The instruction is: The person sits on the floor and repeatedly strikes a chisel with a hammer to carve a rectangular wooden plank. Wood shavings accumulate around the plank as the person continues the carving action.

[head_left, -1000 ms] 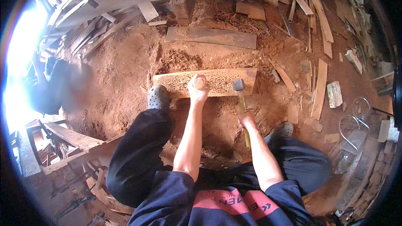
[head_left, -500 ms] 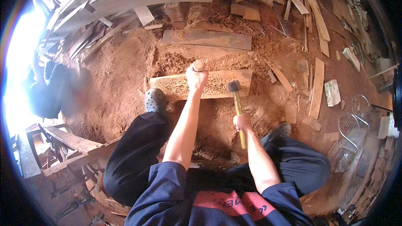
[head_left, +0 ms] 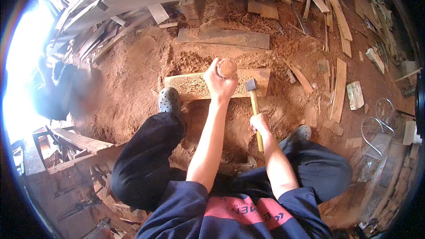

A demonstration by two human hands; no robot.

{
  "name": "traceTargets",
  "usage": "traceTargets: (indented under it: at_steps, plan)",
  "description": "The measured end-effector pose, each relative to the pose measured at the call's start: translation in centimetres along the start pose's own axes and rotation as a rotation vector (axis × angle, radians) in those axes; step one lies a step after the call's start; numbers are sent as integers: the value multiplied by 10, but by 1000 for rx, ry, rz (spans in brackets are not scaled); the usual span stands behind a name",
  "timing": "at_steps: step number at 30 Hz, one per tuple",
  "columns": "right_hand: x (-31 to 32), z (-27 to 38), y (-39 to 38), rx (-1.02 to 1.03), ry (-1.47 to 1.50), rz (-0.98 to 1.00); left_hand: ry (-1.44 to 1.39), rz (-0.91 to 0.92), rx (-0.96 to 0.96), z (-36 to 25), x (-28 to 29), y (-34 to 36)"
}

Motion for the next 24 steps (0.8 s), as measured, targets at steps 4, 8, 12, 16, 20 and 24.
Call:
traceTargets:
  at_steps: [4,8,12,16,20,24]
  plan:
    - [0,7,-1,20,16,-21,200,81,-154,-5,2,12]
    - [-7,1,11,-18,-6,12,523,272,-218,59,-20,13]
    - [0,-5,27,170,72,-56,722,464,-317,111,-45,-2]
    - [-7,-8,22,85,57,11,883,516,-368,147,-52,-13]
    - [-1,-6,15,178,33,-163,1008,553,-428,171,-63,-17]
    - [13,3,10,318,-115,-443,964,551,-369,185,-65,-20]
Point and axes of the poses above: each hand's wrist, its own y-axis towards the middle knuckle, its own x-axis out of the back of the hand, z = x × y, the point moved 7 cm from there along y, towards the middle knuckle
